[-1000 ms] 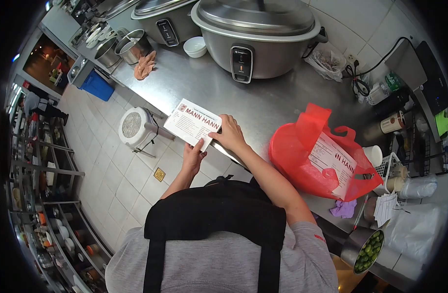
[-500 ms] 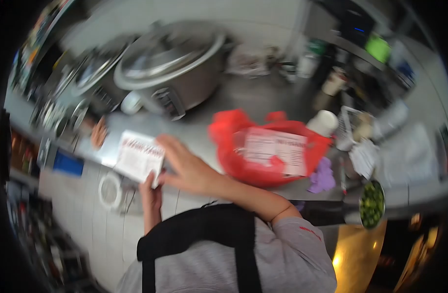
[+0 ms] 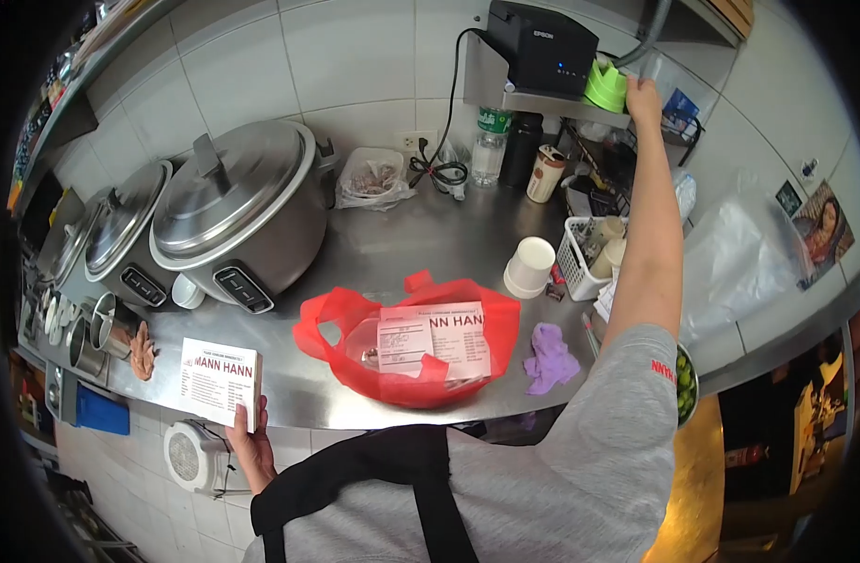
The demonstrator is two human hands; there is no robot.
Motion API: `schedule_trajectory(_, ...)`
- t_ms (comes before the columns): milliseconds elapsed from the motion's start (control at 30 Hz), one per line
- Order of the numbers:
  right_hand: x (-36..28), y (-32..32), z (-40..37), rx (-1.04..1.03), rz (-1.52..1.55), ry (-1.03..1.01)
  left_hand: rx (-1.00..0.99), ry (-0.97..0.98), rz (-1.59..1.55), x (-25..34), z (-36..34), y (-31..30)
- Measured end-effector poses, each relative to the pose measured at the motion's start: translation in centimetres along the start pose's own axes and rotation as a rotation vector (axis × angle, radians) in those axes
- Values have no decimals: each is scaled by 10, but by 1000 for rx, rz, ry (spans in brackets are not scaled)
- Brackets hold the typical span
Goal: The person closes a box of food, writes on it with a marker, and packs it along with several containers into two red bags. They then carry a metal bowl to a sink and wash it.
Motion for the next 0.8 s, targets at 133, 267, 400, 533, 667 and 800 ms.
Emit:
schedule_trajectory(133, -12, 24, 7, -535, 680, 491, 56, 11, 2, -5, -8, 6)
schedule_trajectory(267, -10, 33, 24, -551, 735, 620, 71, 14, 19, -8, -15, 9)
schedule_trajectory(400, 0, 74, 38, -344, 1193, 666, 91, 17, 20, -12, -14, 7)
schedule_trajectory(533, -13, 53, 2, 255, 1208, 467, 94, 6, 28, -13, -14, 8)
schedule_trajectory(667, -5, 47, -10, 369, 1183, 383, 95, -9, 16, -12, -12, 8)
schedule_trajectory(800, 42, 79, 14, 298, 416, 142, 70, -39, -16, -14, -8, -7)
Point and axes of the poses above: each hand's wrist, its own z-axis towards the middle knuckle, its own y-axis out of the palm, x = y × z, the point moved 3 cm from there along z, towards the middle knuckle, and after that the axes turned 10 degrees about -z, right-handed, at the moved point
